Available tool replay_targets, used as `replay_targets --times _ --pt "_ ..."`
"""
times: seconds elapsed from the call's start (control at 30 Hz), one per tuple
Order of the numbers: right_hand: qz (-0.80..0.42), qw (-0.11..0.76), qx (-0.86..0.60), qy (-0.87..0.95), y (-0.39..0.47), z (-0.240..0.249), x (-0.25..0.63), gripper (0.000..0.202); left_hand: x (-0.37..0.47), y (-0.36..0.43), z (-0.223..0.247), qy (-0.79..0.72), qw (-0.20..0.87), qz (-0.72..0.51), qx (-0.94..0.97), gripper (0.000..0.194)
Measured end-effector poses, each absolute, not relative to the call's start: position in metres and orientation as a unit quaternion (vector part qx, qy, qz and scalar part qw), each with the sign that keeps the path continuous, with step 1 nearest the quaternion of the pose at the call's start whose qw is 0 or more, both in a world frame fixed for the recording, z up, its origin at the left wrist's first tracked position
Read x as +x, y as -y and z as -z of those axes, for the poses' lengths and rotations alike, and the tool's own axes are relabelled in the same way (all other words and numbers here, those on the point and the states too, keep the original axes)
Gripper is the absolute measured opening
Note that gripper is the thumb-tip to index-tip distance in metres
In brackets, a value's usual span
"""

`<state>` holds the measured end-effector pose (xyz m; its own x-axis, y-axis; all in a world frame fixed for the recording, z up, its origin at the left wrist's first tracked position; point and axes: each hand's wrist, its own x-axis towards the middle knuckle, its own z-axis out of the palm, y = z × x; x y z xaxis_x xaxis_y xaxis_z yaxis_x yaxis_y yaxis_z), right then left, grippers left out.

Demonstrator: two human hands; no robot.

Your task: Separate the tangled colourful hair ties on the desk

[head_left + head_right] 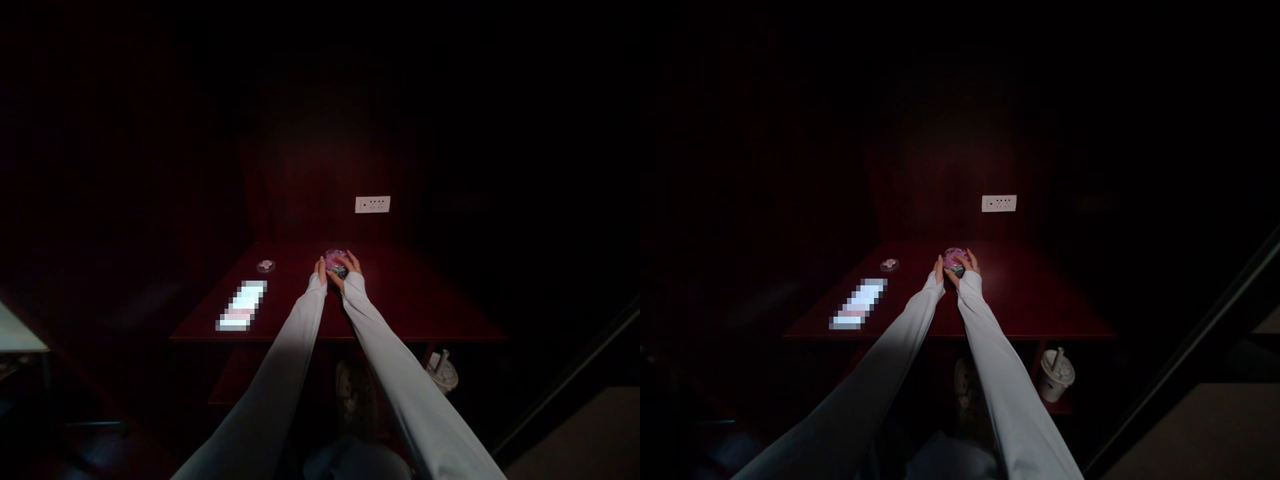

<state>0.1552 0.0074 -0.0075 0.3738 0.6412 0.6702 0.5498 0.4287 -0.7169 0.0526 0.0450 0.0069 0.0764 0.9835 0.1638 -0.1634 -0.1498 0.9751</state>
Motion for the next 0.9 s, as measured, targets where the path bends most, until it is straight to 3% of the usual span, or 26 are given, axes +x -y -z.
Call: replay_targets --times 0.47,0.63,0.9 --pt "0.02 0.61 -0.555 0.565 -0.008 0.005 0.154 0.063 0.048 -0.035 -0.018 -0.414 0.541 -0.55 0.483 0.071" --pt "0.018 0.611 -0.553 0.566 -0.007 0.003 0.153 0.059 0.045 -0.034 -0.015 -0.388 0.52 -0.559 0.517 0.083" --pt "0.022 0.622 -0.547 0.56 -0.005 0.003 0.151 0.052 0.039 -0.032 -0.017 -0.376 0.528 -0.542 0.535 0.081"
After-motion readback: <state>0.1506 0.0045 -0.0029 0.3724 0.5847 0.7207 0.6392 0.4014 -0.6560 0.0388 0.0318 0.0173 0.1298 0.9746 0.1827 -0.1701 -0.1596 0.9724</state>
